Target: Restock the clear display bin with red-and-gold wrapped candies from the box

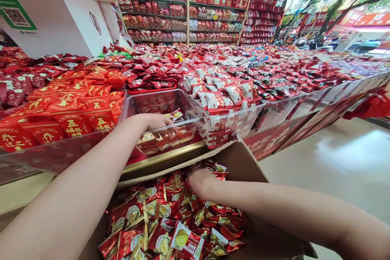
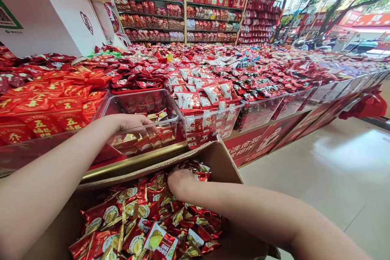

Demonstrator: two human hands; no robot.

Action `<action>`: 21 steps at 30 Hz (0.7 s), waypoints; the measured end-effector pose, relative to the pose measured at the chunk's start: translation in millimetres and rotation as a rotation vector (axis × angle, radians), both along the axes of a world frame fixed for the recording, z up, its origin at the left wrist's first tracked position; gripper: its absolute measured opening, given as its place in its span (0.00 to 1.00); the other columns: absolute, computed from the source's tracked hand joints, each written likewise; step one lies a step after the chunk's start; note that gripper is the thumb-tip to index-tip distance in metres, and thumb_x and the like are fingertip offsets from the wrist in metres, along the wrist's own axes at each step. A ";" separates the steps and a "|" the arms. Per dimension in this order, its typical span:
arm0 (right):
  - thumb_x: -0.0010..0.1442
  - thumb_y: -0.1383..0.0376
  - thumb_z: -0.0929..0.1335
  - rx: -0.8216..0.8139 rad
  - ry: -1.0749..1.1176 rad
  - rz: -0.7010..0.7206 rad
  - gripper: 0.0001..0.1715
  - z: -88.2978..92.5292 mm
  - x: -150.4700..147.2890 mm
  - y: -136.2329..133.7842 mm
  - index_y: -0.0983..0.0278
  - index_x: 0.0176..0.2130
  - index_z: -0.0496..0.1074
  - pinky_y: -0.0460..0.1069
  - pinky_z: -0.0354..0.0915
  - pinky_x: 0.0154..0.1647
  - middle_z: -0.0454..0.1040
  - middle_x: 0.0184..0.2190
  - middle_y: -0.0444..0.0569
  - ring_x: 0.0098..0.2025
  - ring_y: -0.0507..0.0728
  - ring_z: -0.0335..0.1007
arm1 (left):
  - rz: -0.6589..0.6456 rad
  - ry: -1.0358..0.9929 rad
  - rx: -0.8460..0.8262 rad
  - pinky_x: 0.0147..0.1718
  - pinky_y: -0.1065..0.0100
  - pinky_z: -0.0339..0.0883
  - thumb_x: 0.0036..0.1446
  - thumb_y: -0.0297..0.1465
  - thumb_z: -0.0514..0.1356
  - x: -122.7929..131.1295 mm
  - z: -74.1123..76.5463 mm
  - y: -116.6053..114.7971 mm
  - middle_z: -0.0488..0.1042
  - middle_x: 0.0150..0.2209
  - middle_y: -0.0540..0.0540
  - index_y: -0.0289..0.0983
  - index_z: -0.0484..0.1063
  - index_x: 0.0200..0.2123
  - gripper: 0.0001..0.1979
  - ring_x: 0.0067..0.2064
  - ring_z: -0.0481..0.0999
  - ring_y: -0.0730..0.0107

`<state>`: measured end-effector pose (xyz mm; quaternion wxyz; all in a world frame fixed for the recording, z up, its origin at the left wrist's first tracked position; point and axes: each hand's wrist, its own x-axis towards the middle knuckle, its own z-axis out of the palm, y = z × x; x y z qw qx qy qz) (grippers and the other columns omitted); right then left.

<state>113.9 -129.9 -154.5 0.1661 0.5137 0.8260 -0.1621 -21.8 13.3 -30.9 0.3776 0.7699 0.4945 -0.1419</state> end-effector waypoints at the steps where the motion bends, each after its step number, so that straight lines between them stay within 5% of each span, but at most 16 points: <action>1: 0.50 0.71 0.61 0.006 0.009 0.002 0.15 -1.2 -1.9 0.1 0.68 0.38 0.71 0.49 0.65 0.33 0.72 0.36 0.58 0.38 0.59 0.69 | 0.001 -0.004 0.001 0.30 0.72 0.67 0.36 0.24 0.57 -0.1 0.4 -0.7 0.75 0.33 0.50 0.42 0.72 0.39 0.22 0.30 0.71 0.73; 7: 0.49 0.65 0.64 0.010 0.045 0.095 0.12 9.6 13.4 -3.9 0.66 0.35 0.72 0.48 0.64 0.35 0.73 0.33 0.54 0.36 0.58 0.68 | 0.018 -0.030 0.009 0.28 0.71 0.68 0.36 0.23 0.57 -0.2 6.2 -6.1 0.76 0.33 0.47 0.40 0.74 0.37 0.20 0.29 0.72 0.71; 12: 0.44 0.69 0.66 0.099 -0.031 -0.008 0.24 5.3 37.8 -2.8 0.70 0.44 0.66 0.55 0.62 0.40 0.66 0.43 0.62 0.45 0.65 0.62 | 0.010 -0.067 -0.006 0.27 0.69 0.67 0.37 0.24 0.59 -0.9 7.8 -7.7 0.77 0.28 0.47 0.40 0.76 0.33 0.15 0.26 0.72 0.69; 16: 0.42 0.73 0.65 0.091 -0.043 -0.031 0.28 1.9 43.5 -4.5 0.69 0.46 0.63 0.54 0.63 0.37 0.69 0.40 0.62 0.41 0.63 0.66 | 0.020 -0.093 0.013 0.26 0.69 0.66 0.41 0.24 0.58 -2.0 4.5 -6.1 0.76 0.23 0.49 0.38 0.75 0.30 0.10 0.24 0.71 0.71; 21: 0.43 0.77 0.63 0.084 -0.025 -0.011 0.22 24.4 43.4 -10.3 0.71 0.42 0.65 0.52 0.64 0.33 0.72 0.33 0.60 0.36 0.62 0.69 | 0.059 -0.140 0.110 0.24 0.68 0.66 0.47 0.24 0.59 -4.3 1.3 -2.5 0.73 0.23 0.53 0.33 0.72 0.30 0.05 0.23 0.71 0.75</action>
